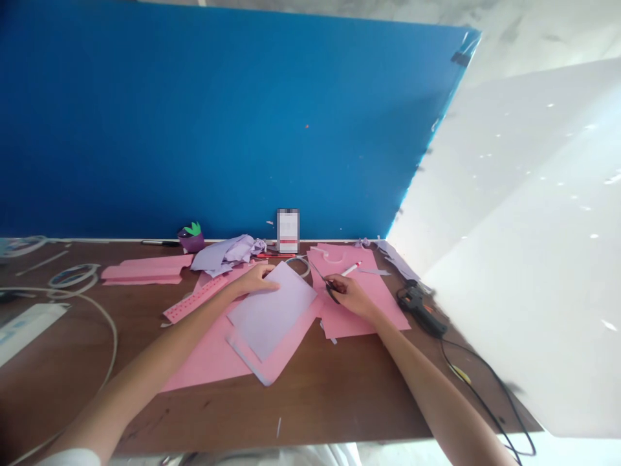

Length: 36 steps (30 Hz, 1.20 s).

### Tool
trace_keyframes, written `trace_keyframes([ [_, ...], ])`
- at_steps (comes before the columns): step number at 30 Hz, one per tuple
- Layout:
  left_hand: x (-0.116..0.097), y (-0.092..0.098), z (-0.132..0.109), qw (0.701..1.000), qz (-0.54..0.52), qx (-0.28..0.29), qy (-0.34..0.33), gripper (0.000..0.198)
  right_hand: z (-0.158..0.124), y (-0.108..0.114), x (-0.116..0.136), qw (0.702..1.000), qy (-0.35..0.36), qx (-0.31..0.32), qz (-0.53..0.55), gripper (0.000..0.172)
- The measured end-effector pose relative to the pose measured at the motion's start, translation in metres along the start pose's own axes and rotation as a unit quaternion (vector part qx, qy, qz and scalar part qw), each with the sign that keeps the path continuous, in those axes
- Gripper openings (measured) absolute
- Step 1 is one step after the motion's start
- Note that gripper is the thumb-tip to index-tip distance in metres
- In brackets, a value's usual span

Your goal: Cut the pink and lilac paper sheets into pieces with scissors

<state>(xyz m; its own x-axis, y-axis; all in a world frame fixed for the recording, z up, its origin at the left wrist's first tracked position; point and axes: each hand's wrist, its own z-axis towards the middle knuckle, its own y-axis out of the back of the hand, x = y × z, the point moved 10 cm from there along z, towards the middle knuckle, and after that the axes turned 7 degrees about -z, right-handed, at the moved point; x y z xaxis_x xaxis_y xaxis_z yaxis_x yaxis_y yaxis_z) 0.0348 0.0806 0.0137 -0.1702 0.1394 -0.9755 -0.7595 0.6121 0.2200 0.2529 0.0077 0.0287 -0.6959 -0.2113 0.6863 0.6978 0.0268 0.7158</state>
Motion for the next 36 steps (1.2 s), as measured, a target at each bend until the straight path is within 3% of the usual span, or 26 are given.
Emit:
trace_keyframes([
  [4, 0.003, 0.0, -0.001, 1.0, -0.013, -0.008, 0.003, 0.043, 0.0, -0.001, 0.001, 1.0, -0.001, 0.005, 0.002, 0.034],
  [11, -0.008, 0.005, -0.001, 0.997, -0.023, -0.047, -0.062, 0.046, 0.003, 0.003, -0.016, 0.997, -0.013, 0.038, 0.064, 0.037],
  [21, 0.011, 0.02, 0.006, 0.992, -0.053, -0.105, -0.035, 0.05, 0.0, -0.003, -0.012, 0.996, 0.03, 0.072, 0.031, 0.032],
  [36, 0.031, 0.029, 0.012, 0.987, -0.099, -0.123, -0.006, 0.051, 0.002, -0.001, -0.019, 0.997, 0.049, 0.064, 0.018, 0.031],
])
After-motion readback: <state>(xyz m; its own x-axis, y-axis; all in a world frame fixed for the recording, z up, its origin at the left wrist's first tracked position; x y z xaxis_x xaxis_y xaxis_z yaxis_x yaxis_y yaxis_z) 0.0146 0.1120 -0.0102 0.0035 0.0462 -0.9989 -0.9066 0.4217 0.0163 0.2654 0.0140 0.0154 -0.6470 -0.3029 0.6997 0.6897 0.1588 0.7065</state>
